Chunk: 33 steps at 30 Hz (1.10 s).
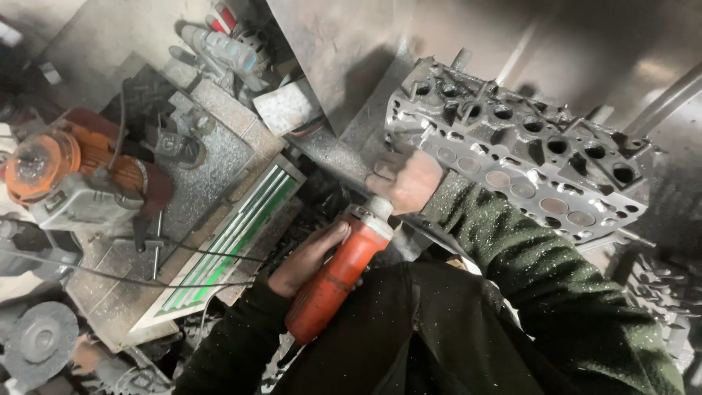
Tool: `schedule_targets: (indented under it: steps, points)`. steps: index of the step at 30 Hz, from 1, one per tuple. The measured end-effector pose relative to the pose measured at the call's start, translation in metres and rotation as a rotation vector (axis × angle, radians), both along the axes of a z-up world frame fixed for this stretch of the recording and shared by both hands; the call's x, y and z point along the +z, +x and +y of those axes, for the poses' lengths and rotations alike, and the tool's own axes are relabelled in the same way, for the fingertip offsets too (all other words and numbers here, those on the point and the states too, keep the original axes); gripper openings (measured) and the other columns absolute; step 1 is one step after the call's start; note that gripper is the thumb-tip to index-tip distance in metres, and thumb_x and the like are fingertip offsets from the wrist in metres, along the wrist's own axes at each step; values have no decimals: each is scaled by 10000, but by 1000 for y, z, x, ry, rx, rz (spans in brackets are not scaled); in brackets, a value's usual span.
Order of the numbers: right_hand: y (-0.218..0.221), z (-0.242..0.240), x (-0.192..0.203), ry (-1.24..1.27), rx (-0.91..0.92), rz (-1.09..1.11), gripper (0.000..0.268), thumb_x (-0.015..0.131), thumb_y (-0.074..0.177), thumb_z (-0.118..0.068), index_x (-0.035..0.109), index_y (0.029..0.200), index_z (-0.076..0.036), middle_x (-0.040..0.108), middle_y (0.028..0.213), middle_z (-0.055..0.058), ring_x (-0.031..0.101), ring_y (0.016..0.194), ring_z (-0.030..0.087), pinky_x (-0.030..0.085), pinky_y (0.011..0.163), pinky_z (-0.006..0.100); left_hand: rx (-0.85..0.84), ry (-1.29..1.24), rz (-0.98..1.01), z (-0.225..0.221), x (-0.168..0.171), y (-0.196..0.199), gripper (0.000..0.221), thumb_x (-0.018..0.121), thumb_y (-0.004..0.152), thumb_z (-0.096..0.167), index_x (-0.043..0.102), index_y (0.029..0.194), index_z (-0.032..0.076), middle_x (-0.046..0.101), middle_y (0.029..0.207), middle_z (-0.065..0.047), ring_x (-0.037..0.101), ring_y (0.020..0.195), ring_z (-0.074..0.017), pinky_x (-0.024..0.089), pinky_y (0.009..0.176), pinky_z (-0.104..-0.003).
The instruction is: Grinding the surface of a cylinder head using an angle grinder in a workshop environment.
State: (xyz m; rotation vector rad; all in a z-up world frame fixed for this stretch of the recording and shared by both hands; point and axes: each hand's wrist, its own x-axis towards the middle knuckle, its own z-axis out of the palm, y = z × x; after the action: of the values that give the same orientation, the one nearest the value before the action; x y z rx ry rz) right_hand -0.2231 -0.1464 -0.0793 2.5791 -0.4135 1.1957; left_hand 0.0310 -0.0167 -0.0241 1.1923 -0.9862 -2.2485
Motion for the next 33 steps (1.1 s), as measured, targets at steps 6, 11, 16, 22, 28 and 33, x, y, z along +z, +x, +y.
schedule_targets:
  steps: [6,11,16,22,28,33]
  points:
    - [0,4,9,-7,-53,7,384,454,1089,-306,588,759,-163,563,708,32,628,604,268,515,619,441,-10,-23,-1,-5,-5,1,463,486,1084,443,638,1230,31,747,952,-163,696,700,-234,566,647,-358]
    - [4,-1,-2,8,-57,0,331,563,1054,-304,625,768,-150,599,720,49,657,626,280,519,619,446,-29,-85,-14,-11,-7,12,418,466,1106,436,626,1123,50,739,948,-144,698,701,-215,581,652,-358]
    - [2,-5,2,-9,-34,-22,436,442,1101,-364,594,757,-143,576,703,55,647,628,281,529,630,443,7,-186,-129,-2,28,-1,515,551,1085,392,669,1306,-58,617,1354,-231,577,1292,-333,483,1120,-527]
    - [10,-11,-13,-65,-78,-28,408,487,1082,-296,589,719,-143,562,655,57,629,588,281,511,568,432,1,-147,-153,-3,23,8,441,530,1095,387,689,1234,0,653,1271,-195,603,1210,-304,520,1064,-465]
    - [2,-22,-15,-97,5,-4,498,325,1071,-443,624,783,-168,547,680,24,607,582,235,522,604,432,-51,-213,-209,-15,12,9,426,526,1101,499,674,1063,102,623,1149,-88,589,1115,-261,505,1016,-448]
    - [4,-22,-39,-59,-42,14,367,499,1050,-308,688,815,-99,593,612,62,629,543,280,529,568,446,1,-123,-159,-12,9,12,509,578,1076,415,676,1275,-43,591,1329,-241,555,1273,-367,452,1127,-585]
